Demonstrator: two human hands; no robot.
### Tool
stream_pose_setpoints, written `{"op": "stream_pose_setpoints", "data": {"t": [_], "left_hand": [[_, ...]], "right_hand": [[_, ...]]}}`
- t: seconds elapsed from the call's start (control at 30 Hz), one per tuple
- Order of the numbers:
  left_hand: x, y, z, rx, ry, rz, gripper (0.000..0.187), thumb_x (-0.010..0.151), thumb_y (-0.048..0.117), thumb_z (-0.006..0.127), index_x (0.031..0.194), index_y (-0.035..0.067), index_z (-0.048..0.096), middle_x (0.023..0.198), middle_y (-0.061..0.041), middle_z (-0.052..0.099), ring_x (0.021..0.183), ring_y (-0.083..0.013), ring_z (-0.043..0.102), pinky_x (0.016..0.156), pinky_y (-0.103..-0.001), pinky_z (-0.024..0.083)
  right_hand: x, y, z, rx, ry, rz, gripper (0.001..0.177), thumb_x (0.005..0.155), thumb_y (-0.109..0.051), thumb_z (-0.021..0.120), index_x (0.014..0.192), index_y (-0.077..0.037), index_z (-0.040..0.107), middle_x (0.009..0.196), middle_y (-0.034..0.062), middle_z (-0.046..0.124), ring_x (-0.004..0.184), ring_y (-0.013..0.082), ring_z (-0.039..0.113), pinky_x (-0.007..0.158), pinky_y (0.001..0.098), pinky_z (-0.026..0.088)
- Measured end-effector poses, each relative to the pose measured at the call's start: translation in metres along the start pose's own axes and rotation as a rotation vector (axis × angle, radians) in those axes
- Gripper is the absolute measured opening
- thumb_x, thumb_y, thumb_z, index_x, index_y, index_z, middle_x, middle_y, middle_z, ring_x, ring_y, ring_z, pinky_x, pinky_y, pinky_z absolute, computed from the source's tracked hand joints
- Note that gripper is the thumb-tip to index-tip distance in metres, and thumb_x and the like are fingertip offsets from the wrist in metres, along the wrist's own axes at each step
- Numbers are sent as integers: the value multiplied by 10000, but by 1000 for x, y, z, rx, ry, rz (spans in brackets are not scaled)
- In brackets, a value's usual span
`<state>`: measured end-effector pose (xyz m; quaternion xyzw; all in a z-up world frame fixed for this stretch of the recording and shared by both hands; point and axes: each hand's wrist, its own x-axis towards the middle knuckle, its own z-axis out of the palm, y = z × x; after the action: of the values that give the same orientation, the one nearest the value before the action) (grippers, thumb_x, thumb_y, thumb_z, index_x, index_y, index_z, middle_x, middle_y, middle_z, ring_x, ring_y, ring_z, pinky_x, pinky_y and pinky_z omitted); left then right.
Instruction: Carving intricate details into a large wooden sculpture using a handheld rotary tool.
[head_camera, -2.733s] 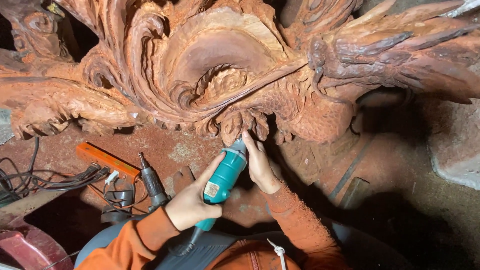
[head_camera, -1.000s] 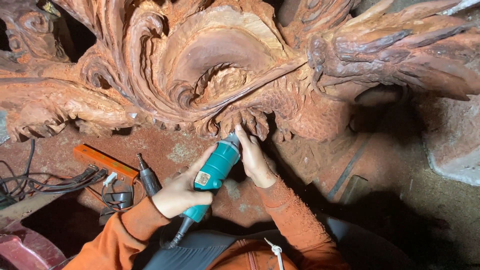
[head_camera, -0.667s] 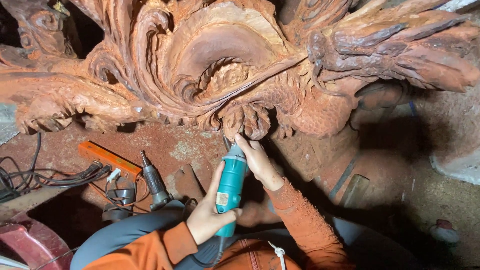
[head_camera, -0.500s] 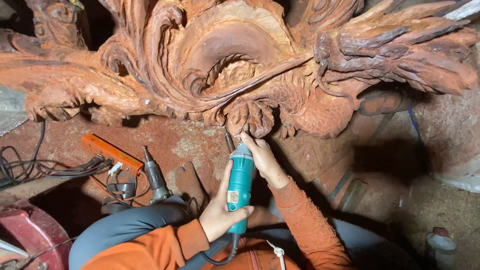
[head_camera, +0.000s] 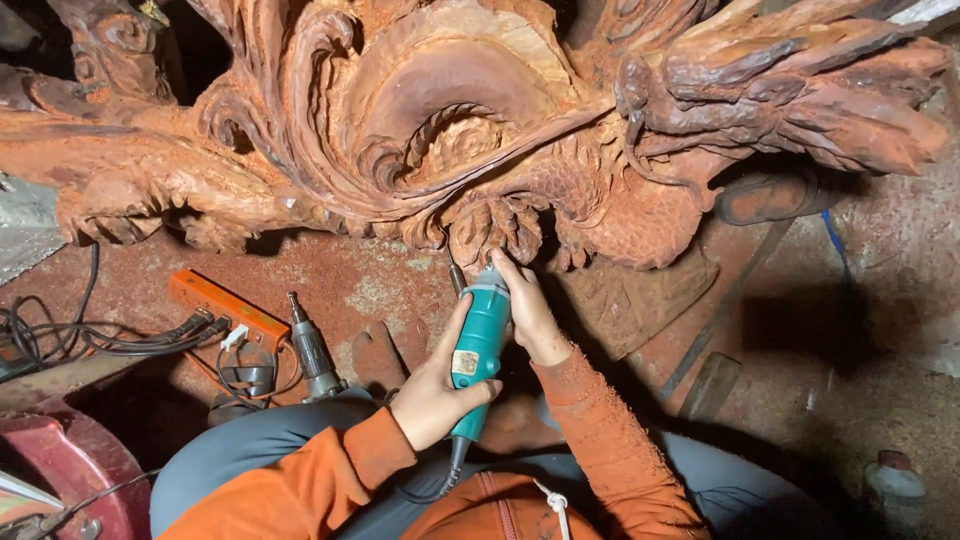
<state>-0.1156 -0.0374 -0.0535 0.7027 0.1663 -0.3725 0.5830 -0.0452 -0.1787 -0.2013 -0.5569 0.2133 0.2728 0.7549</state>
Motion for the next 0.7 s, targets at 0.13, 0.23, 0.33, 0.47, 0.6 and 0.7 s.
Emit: {"op": "stream_pose_setpoints", "data": {"t": [0.13,0.23,0.33,0.47,0.6,0.7], "left_hand": [[2,9,1,-17,1,-49,1085,770,128,670,1621,324,25,1250,-107,686,911,-209,724,749,-316,582],[5,6,0,-28,2,-14,1082,763,104,668,1618,302,36,1368,-116,616,943,-205,710,780,-316,579],[7,4,-2,-20,9,8,1076,744,95,664,1611,307,65,1373,-112,617,958,-219,709,796,-327,581],[8,9,-7,26,-22,-85,1106,720,111,650,1616,349,47,1212,-101,698,878,-221,725,738,-324,596],[6,15,-11,56,-36,-120,1128,704,105,649,1625,369,52,1093,-70,735,819,-195,703,716,-293,573],[7,12,-13,107,-48,-119,1129,707,121,653,1620,375,39,1108,-60,740,830,-194,720,715,-290,579]], "right_hand": [[3,-1,1,36,11,21,386,994,-369,594,921,-5,702,812,48,627,665,96,547,588,229,460],[4,0,1,50,23,41,399,984,-384,601,886,-7,691,794,67,639,646,115,568,577,240,481],[4,1,1,44,20,43,401,994,-397,595,846,-33,670,778,45,629,645,101,551,592,227,459],[3,2,4,5,88,73,439,968,-426,605,866,-3,661,812,68,622,683,121,559,620,238,472],[3,4,3,19,61,37,416,979,-410,597,847,-22,672,787,56,637,657,109,556,604,236,467],[0,0,4,39,25,12,399,1006,-392,566,821,-43,625,745,37,596,619,100,530,570,236,447]]}}
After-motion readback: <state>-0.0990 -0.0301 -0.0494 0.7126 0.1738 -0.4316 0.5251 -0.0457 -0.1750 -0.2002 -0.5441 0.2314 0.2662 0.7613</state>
